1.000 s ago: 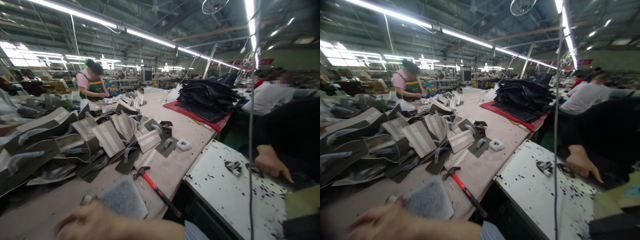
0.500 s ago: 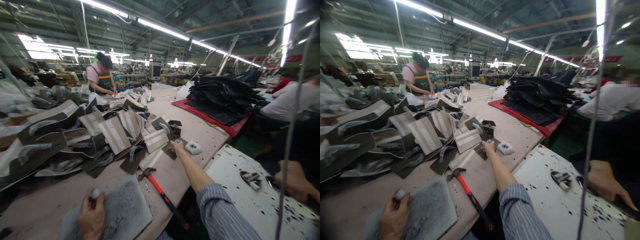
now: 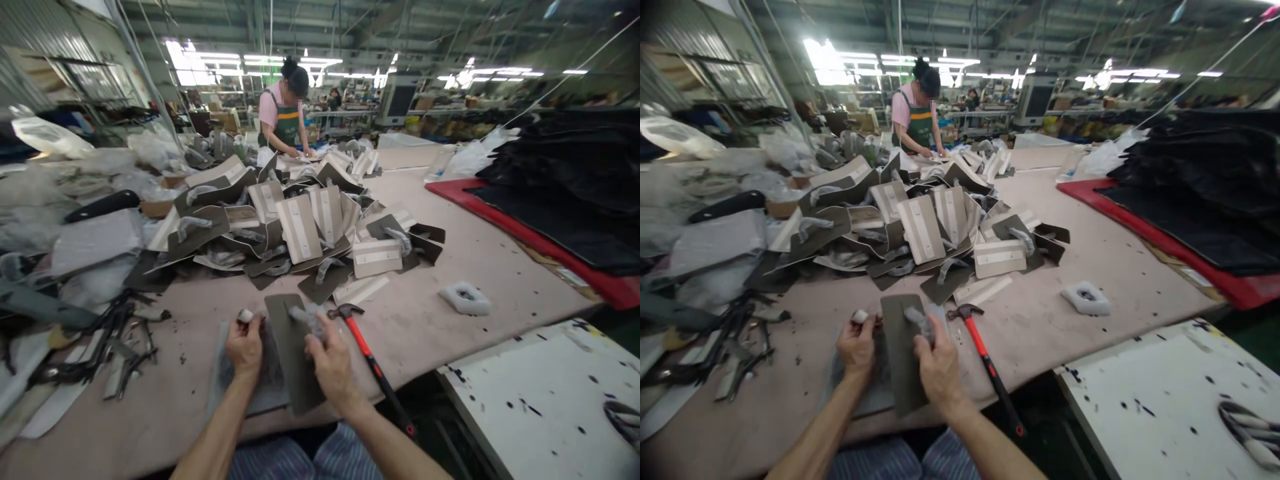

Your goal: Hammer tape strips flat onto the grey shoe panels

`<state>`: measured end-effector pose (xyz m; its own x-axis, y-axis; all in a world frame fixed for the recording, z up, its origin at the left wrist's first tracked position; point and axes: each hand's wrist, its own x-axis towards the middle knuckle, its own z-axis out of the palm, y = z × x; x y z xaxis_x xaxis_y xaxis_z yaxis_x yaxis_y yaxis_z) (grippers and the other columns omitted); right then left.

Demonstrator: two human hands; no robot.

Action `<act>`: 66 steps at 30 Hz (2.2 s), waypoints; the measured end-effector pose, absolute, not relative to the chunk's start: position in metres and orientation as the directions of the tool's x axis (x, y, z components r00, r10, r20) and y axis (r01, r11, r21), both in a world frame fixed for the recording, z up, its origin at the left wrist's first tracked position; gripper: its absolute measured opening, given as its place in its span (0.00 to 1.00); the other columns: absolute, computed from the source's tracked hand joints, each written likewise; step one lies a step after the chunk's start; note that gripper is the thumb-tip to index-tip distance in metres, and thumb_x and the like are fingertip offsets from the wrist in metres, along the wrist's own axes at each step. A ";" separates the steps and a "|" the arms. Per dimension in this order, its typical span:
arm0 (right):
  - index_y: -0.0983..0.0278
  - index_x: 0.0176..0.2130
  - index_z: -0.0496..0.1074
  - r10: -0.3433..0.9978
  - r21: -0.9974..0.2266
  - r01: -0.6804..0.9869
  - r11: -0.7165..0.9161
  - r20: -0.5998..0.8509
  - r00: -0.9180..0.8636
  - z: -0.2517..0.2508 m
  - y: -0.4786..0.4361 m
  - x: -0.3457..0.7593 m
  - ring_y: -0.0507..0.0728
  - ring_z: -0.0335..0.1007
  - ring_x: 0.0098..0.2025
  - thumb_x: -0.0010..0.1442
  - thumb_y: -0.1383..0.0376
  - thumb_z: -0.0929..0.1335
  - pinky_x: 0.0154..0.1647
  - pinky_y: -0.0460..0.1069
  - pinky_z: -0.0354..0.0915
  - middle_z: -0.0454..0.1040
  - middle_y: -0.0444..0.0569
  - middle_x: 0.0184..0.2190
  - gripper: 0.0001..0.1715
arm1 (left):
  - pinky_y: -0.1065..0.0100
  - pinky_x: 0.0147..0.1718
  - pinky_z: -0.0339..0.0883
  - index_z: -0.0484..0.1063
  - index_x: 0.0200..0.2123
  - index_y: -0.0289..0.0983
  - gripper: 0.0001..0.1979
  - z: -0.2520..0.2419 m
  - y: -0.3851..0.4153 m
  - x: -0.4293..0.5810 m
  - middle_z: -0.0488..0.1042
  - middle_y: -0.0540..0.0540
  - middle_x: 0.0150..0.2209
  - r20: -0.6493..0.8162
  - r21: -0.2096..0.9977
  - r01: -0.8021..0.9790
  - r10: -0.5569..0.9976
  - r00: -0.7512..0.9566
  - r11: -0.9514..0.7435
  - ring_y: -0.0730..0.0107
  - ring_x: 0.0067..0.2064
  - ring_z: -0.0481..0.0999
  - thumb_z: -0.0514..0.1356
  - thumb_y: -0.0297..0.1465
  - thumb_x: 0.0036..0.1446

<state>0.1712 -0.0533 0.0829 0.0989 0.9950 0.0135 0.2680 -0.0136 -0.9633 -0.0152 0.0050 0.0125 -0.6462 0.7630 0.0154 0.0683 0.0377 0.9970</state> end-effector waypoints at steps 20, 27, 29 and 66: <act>0.65 0.50 0.70 0.969 -0.777 0.623 -0.090 0.077 0.236 0.031 -0.074 0.227 0.59 0.71 0.39 0.64 0.51 0.62 0.43 0.54 0.68 0.75 0.55 0.43 0.24 | 0.63 0.45 0.72 0.73 0.40 0.35 0.17 -0.003 0.024 -0.020 0.81 0.43 0.38 0.003 0.999 -0.038 0.979 -0.206 -0.011 0.61 0.42 0.81 0.67 0.41 0.53; 0.68 0.50 0.68 0.978 -0.340 0.919 -0.199 -0.009 0.209 -0.009 -0.091 0.311 0.65 0.69 0.47 0.65 0.54 0.61 0.48 0.55 0.64 0.72 0.59 0.44 0.23 | 0.63 0.43 0.73 0.74 0.40 0.36 0.16 -0.002 0.022 -0.017 0.82 0.43 0.39 0.020 0.996 0.094 0.981 -0.192 -0.002 0.60 0.42 0.81 0.65 0.40 0.53; 0.66 0.51 0.67 0.979 -0.340 0.918 -0.203 -0.089 0.184 -0.010 -0.093 0.309 0.63 0.70 0.45 0.64 0.56 0.62 0.44 0.54 0.64 0.72 0.57 0.44 0.21 | 0.63 0.42 0.73 0.73 0.40 0.37 0.15 -0.001 0.022 -0.016 0.82 0.44 0.38 0.036 0.991 0.134 0.981 -0.192 -0.011 0.60 0.41 0.81 0.65 0.40 0.53; 0.62 0.41 0.67 0.968 -0.278 0.955 0.099 -0.197 -0.158 0.085 -0.041 0.240 0.58 0.71 0.28 0.70 0.58 0.58 0.28 0.50 0.49 0.75 0.52 0.29 0.14 | 0.66 0.38 0.69 0.76 0.41 0.41 0.10 0.002 0.015 -0.016 0.80 0.47 0.35 0.269 0.840 0.494 0.963 -0.016 -0.226 0.61 0.37 0.78 0.59 0.32 0.56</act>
